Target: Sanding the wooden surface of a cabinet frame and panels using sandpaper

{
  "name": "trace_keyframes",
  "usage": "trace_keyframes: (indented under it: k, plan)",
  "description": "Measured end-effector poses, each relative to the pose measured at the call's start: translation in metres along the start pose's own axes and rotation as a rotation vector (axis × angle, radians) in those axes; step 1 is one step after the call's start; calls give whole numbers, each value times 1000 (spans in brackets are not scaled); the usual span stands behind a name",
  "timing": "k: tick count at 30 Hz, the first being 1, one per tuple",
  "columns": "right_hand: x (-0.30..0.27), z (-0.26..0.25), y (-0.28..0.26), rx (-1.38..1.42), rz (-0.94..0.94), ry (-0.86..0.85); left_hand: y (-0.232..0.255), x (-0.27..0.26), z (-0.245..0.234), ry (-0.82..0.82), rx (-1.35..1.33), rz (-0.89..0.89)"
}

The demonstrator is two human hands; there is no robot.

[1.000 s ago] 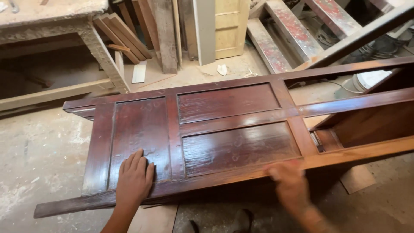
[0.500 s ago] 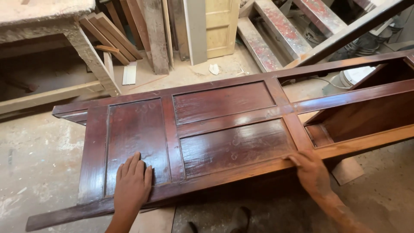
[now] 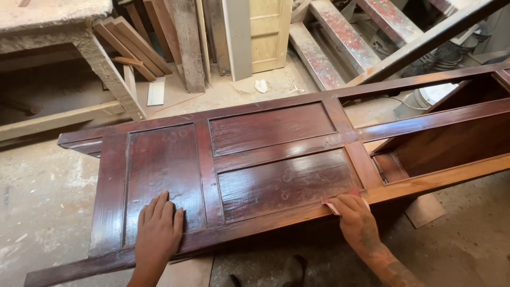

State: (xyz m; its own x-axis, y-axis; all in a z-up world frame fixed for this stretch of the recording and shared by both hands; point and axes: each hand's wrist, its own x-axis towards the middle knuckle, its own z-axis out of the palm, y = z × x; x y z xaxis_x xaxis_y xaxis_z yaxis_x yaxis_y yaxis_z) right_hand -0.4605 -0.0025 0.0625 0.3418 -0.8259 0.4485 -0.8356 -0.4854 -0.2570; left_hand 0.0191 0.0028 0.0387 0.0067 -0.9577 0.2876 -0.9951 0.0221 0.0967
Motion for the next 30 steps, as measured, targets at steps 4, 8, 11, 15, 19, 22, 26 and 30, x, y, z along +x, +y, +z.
trace_keyframes:
  k: [4,8,11,15,19,22,26,30]
  plan:
    - [22,36,-82,252,73,140,0,4,0,32,0,24]
    - [42,44,-147,172,-56,149,-2,-2,4,33,-1,27]
    - [11,36,-52,163,-86,51,-1,-2,0,21,-24,21]
    - [-13,19,5,32,97,112,3,0,-4,78,23,39]
    - [14,77,-86,234,58,197,2,7,-3,81,33,49]
    - [38,52,-156,357,-23,112,1,-4,-5,20,5,38]
    - [17,26,-59,141,-19,84,-1,-2,-3,-11,-40,13]
    - [11,-9,-19,150,153,156,3,2,-8,-40,-15,-6]
